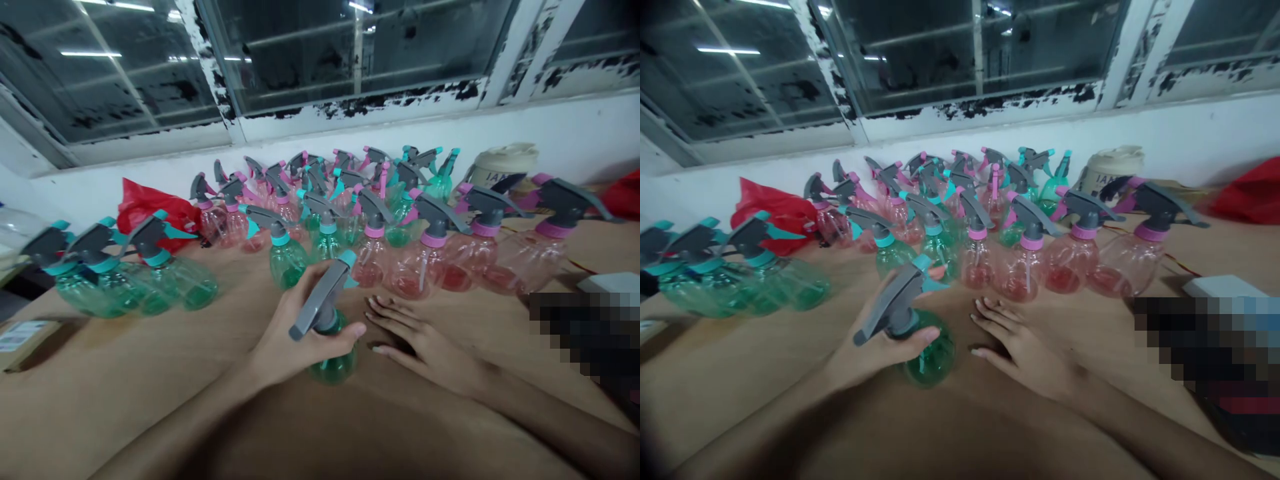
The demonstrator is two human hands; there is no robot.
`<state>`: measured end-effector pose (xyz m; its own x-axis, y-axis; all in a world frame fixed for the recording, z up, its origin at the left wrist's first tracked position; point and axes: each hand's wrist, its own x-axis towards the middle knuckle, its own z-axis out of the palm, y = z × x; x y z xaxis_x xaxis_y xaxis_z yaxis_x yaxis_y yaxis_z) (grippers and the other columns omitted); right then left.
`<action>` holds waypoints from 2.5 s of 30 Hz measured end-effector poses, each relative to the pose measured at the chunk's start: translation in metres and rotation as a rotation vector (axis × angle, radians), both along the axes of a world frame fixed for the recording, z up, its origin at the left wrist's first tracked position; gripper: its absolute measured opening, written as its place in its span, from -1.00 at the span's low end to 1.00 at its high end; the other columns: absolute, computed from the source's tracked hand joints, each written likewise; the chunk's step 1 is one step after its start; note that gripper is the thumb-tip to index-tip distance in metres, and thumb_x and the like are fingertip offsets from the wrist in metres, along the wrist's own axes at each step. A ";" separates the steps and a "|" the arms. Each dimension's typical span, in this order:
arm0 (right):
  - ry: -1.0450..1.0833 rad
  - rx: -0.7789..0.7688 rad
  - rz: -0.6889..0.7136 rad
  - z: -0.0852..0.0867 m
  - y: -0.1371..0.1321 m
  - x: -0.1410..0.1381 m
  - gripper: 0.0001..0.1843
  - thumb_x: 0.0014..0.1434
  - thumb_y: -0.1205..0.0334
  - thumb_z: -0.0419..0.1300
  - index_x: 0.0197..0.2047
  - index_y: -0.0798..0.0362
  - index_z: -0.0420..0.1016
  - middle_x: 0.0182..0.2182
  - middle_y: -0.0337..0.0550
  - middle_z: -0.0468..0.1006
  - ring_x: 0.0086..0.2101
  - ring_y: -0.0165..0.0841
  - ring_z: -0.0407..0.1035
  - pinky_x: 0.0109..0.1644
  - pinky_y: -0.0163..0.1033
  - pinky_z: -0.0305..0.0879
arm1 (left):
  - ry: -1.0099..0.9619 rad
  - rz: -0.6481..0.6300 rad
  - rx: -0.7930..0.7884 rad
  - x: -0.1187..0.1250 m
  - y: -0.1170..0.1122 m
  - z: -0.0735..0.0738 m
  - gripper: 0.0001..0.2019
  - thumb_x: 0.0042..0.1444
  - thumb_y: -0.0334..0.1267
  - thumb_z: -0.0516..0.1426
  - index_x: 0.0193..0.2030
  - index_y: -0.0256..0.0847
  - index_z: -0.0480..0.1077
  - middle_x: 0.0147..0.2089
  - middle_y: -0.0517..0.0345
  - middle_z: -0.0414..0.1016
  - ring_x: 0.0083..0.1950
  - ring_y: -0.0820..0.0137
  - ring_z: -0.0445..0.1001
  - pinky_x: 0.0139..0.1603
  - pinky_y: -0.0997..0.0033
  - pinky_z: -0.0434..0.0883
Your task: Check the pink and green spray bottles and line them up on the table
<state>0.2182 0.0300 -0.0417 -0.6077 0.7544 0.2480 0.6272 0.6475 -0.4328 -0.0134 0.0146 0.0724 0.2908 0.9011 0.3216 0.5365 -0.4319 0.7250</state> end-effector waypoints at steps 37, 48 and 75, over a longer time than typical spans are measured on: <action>0.018 0.226 -0.415 0.080 0.055 -0.163 -0.11 0.09 -0.34 0.03 0.26 0.20 0.17 -0.08 0.22 0.54 -0.22 0.08 0.50 -0.30 0.10 0.43 | 0.315 0.621 0.288 -0.160 0.042 -0.020 -0.74 0.15 -0.06 0.16 -0.40 -0.21 0.32 -0.42 0.15 0.40 -0.33 0.29 0.45 -0.33 0.40 0.30; 0.043 0.158 -0.424 0.073 0.069 -0.174 -0.12 0.09 -0.28 0.08 0.23 0.27 0.15 -0.05 0.32 0.48 -0.18 0.14 0.45 -0.28 0.15 0.40 | 0.308 0.603 0.271 -0.169 0.066 -0.019 -0.78 0.16 -0.08 0.16 -0.34 -0.19 0.32 -0.43 0.18 0.39 -0.35 0.30 0.45 -0.38 0.40 0.27; -0.012 0.441 -0.265 0.060 -0.037 -0.129 -0.27 0.10 -0.32 0.02 -0.08 0.25 0.40 -0.14 0.25 0.48 -0.13 0.05 0.41 -0.21 0.07 0.43 | 0.179 0.247 0.017 -0.072 -0.068 -0.013 -0.46 0.17 0.02 0.14 0.24 -0.09 0.17 0.19 0.05 0.39 0.18 0.15 0.38 0.13 0.15 0.33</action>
<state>0.0897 -0.0067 0.0186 -0.4148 0.7082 0.5714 0.7976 0.5852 -0.1463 -0.0849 -0.0539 0.0589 0.1167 0.9466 0.3006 0.7455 -0.2834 0.6033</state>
